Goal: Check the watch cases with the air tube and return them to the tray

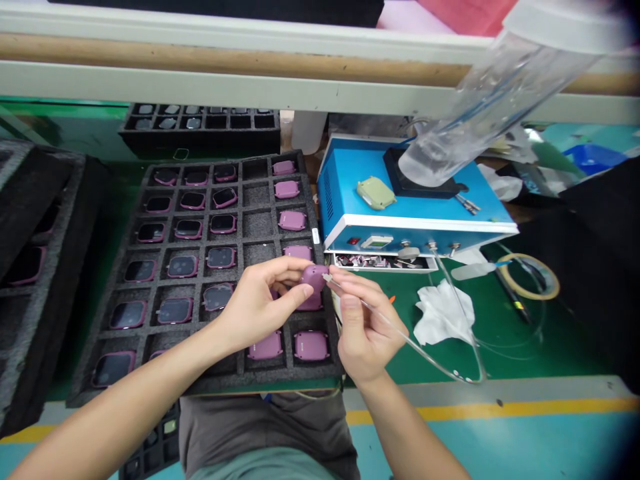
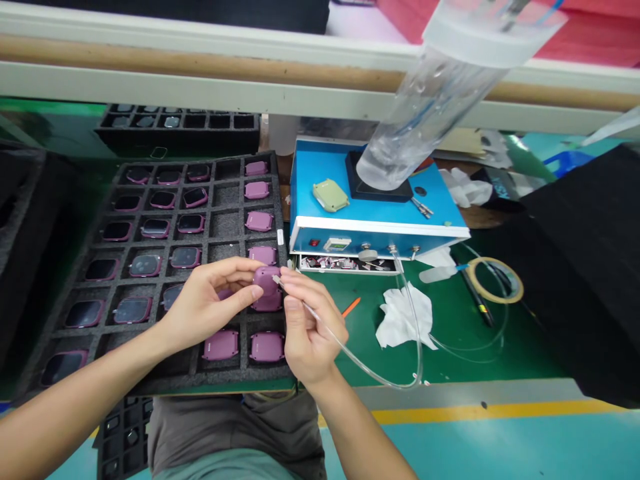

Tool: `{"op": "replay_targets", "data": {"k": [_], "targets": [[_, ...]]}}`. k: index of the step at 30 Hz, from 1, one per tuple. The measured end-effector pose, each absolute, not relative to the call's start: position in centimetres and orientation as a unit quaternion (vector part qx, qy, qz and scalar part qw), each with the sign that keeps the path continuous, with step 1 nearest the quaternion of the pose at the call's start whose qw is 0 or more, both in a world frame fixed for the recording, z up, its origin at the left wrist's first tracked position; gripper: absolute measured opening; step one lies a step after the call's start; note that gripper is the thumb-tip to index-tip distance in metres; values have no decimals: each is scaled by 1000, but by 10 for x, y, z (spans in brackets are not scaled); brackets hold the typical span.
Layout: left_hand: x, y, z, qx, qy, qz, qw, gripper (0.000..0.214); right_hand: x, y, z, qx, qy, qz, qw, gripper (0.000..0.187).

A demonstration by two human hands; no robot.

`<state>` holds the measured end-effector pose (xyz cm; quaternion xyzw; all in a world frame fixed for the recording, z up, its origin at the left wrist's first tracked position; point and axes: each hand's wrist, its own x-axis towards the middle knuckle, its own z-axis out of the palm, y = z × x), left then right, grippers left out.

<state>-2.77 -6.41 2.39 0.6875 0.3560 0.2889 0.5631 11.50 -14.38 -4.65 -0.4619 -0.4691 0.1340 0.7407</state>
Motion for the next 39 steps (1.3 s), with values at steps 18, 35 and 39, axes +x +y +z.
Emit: {"op": "replay_targets", "data": {"k": [18,35,39], "targets": [[-27,-64,29,703,368,289,536,27,115,-144,-47,-453,-471,149,742,25],[-28,-63,28,703,370,292,532,27,115,-143,-50,-463,-474,148,735,22],[-28,-62,27,706,366,293,530,27,116,-143,-49,-465,-475,147,732,22]]}}
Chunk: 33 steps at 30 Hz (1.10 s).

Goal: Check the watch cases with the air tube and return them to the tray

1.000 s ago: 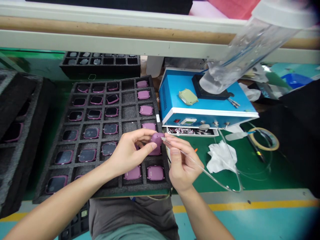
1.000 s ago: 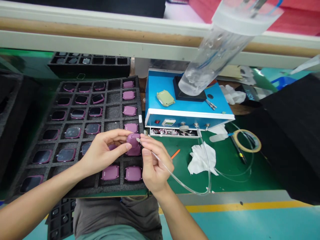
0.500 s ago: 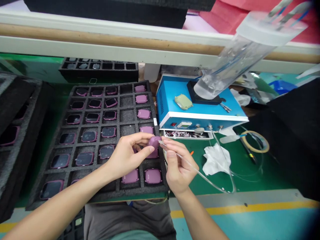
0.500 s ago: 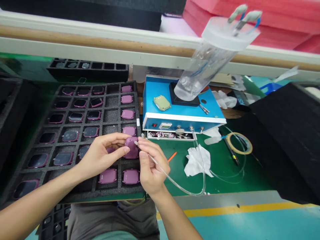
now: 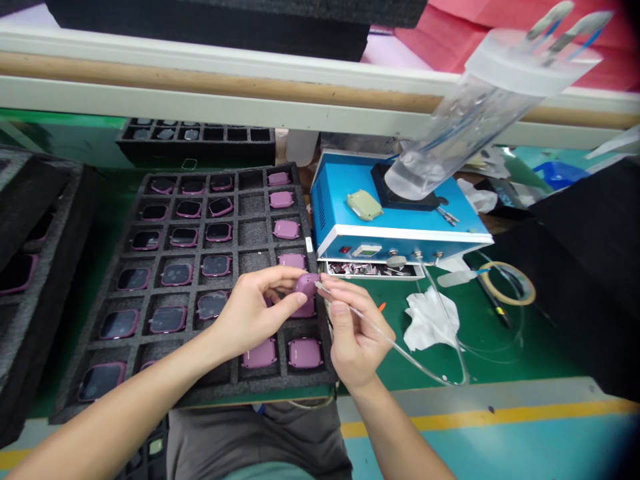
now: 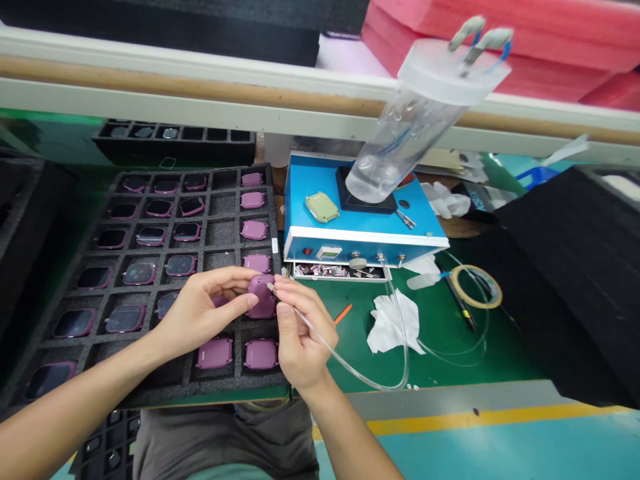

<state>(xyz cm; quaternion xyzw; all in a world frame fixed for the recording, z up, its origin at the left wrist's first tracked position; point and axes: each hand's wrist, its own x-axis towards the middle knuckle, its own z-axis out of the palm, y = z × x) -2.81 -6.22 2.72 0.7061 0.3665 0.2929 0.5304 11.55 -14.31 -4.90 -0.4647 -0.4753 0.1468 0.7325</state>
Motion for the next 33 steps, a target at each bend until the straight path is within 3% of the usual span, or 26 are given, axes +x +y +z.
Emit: {"op": "replay_targets", "data": {"k": [33], "targets": [[-30,-61,26,707,369,282,533,30,116,-143,-49,-460,-477,154,733,24]]}}
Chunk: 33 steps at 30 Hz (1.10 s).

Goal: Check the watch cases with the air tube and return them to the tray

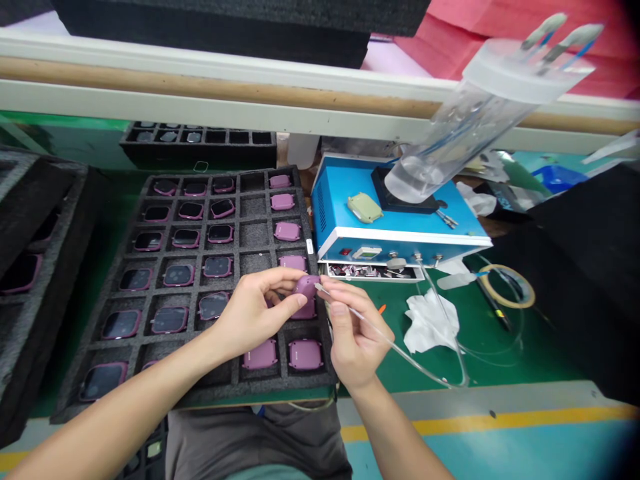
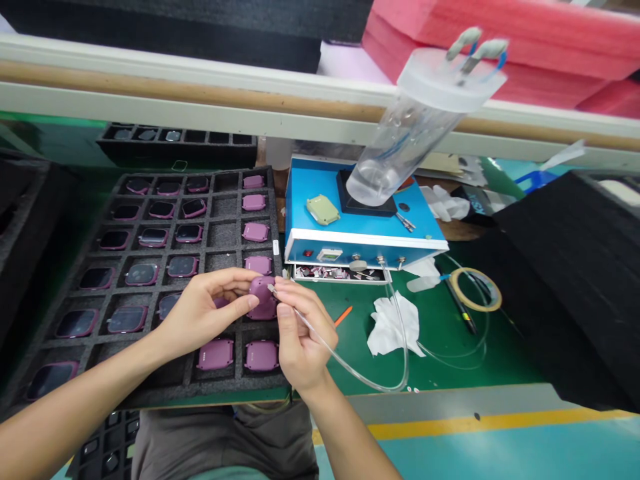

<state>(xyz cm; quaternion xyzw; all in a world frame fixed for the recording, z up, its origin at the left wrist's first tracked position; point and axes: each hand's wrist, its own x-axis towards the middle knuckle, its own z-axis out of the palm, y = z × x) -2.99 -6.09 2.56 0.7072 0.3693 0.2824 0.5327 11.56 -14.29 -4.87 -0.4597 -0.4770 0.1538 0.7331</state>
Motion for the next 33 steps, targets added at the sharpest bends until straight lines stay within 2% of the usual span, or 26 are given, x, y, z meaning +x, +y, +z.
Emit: {"op": "replay_targets", "data": {"k": [33], "targets": [[-31,-62,24,704,370,275,540,28,116,-143,-49,-465,-476,161,729,24]]}}
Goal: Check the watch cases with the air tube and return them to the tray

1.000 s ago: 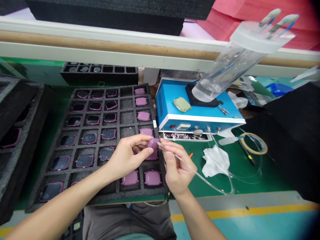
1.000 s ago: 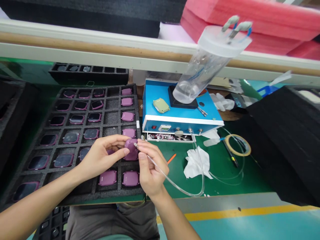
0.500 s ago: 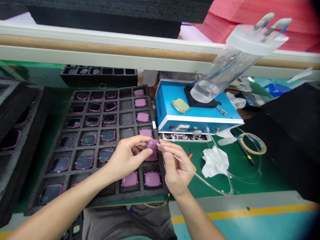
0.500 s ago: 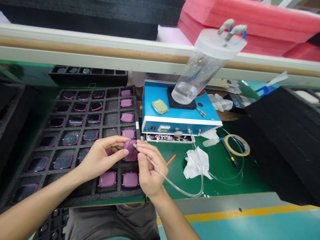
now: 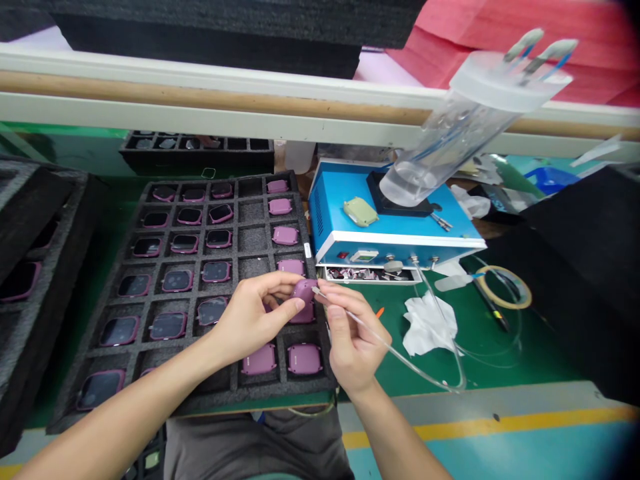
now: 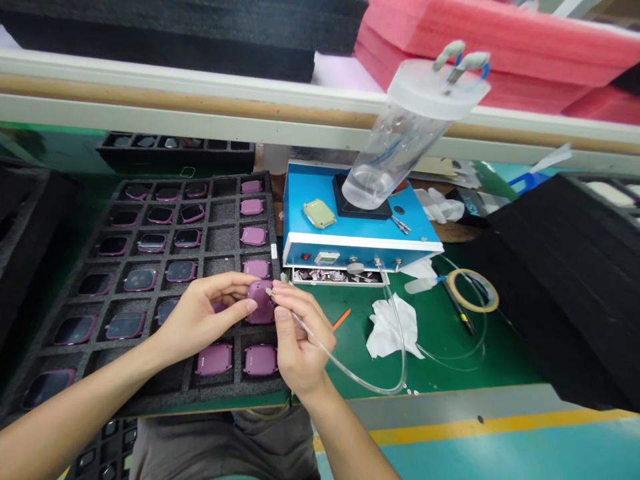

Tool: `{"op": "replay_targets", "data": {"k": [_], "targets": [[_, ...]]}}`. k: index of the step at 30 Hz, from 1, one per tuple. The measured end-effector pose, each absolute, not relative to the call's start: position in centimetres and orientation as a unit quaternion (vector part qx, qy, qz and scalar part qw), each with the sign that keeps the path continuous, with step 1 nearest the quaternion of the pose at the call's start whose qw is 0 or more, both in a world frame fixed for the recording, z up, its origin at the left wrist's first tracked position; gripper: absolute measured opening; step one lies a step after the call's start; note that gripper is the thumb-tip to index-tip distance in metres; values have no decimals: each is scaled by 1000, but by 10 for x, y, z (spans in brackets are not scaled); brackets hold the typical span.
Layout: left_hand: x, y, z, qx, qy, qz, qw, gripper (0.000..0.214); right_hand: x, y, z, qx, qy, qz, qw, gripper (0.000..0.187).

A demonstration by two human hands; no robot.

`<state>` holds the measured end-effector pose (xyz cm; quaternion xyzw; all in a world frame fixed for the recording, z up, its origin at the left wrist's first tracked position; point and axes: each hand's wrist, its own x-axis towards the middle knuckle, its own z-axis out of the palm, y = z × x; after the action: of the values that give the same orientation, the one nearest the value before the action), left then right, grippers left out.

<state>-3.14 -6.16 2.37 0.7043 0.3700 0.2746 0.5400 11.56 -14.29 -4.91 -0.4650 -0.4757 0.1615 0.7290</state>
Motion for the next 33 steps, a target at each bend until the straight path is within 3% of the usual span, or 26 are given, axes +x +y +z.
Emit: {"op": "replay_targets", "data": {"k": [33], "targets": [[-31,-62,26,712,379,271,525,29,116,-143,-48,-468,-476,167,726,24]]}}
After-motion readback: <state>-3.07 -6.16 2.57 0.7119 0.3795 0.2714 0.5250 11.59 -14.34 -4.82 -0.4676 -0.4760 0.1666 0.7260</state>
